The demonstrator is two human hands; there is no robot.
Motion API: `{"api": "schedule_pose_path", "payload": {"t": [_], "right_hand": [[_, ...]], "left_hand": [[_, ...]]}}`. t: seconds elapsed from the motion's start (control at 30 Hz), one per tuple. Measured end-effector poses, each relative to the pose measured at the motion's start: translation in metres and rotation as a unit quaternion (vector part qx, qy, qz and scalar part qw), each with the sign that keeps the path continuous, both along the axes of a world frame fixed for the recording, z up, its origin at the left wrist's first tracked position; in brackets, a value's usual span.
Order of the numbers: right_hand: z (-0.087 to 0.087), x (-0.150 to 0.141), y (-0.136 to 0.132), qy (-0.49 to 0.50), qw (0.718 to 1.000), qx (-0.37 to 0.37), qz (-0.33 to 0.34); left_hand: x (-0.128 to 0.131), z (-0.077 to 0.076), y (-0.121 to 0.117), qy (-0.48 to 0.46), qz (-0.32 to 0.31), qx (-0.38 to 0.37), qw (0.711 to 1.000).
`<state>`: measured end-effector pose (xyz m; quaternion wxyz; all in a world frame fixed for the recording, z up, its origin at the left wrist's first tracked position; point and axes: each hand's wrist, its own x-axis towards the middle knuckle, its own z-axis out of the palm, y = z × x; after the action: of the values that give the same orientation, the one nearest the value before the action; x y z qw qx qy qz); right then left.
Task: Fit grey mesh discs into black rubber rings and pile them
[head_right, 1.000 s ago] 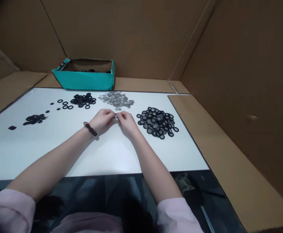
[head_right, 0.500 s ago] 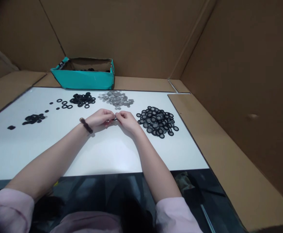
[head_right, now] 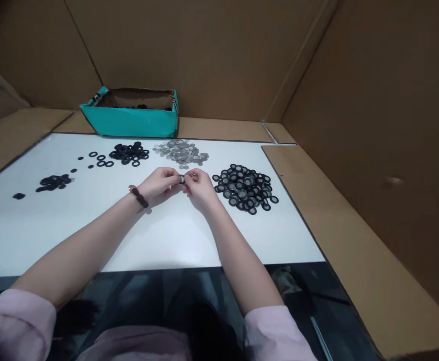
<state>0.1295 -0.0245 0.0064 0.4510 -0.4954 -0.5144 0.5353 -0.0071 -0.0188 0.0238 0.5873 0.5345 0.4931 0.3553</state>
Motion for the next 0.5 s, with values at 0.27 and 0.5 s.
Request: {"api": "schedule_pose_path", "payload": {"t": [0.27, 0.5], "right_hand": [[0.007, -0.001, -0.004, -0.022, 0.996, 0.087, 0.007], [0.006, -0.002, -0.003, 0.014, 0.996, 0.083, -0.03]], "left_hand": [[-0.001, 0.006, -0.001, 0.014, 0.01, 0.0, 1.0], [0.001, 0.0, 0.002, 0.016, 0.05, 0.05, 0.997]]}}
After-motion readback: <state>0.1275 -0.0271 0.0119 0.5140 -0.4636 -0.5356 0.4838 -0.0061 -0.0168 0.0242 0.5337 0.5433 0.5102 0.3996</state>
